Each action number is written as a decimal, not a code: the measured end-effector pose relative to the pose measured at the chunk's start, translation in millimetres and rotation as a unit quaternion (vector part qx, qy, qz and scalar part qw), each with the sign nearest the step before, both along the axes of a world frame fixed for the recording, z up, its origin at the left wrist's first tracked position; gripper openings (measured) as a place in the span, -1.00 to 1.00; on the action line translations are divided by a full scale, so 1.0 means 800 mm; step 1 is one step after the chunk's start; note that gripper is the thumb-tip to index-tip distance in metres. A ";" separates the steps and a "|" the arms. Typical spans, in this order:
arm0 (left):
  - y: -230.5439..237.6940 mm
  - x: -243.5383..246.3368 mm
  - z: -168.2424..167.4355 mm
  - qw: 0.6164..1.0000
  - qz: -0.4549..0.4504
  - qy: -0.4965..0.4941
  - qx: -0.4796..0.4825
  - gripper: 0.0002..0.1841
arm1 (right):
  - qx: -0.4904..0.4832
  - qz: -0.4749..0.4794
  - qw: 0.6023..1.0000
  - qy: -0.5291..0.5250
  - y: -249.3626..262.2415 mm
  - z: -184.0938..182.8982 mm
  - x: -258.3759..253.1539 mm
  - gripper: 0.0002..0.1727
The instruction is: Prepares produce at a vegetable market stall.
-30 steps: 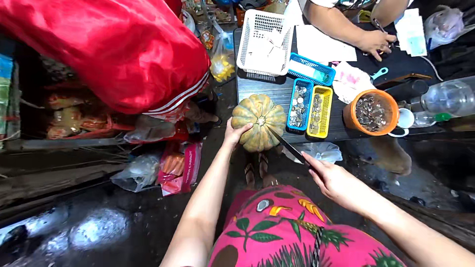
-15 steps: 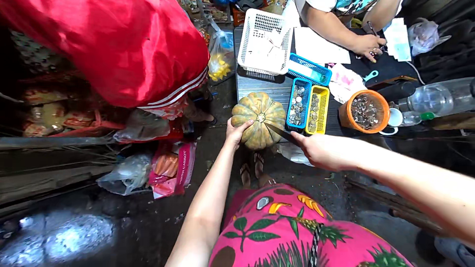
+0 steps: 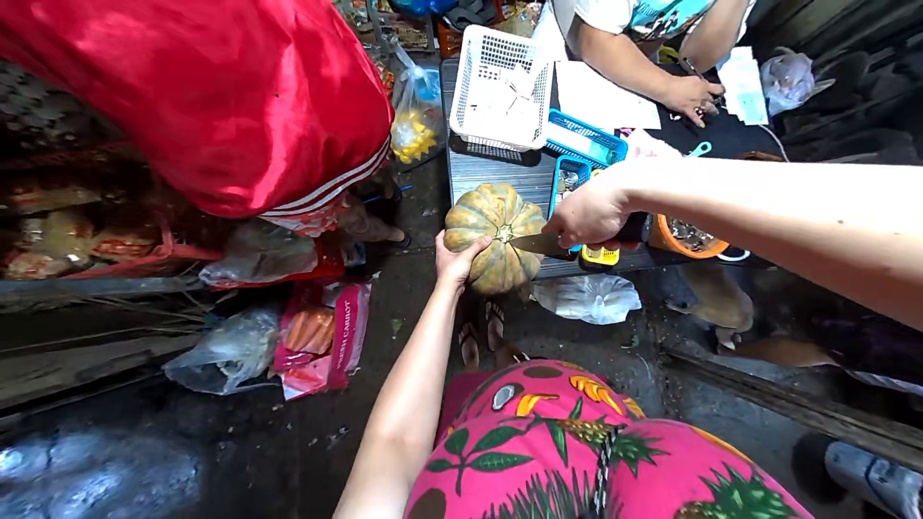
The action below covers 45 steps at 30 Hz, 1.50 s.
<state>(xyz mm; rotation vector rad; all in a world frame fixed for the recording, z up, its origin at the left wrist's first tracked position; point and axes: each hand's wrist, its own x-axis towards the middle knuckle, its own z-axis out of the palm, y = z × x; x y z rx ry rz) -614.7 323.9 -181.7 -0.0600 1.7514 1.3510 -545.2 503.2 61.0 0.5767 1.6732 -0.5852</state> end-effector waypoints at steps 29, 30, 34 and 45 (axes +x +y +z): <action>-0.012 -0.001 -0.029 0.997 -0.010 0.048 0.053 0.13 | -0.072 -0.258 0.949 0.166 -0.088 -0.075 0.178 -0.09; -0.014 0.000 -0.030 0.997 -0.007 0.045 0.058 0.15 | -0.086 -0.297 0.938 0.159 -0.085 -0.082 0.180 -0.08; -0.023 0.003 -0.031 0.997 0.016 -0.012 0.077 0.02 | -0.047 -0.308 0.926 0.215 -0.090 -0.107 0.189 -0.30; -0.031 0.012 -0.012 0.985 0.012 -0.112 0.128 -0.15 | -0.041 -0.185 0.944 0.269 -0.053 -0.104 0.196 -0.35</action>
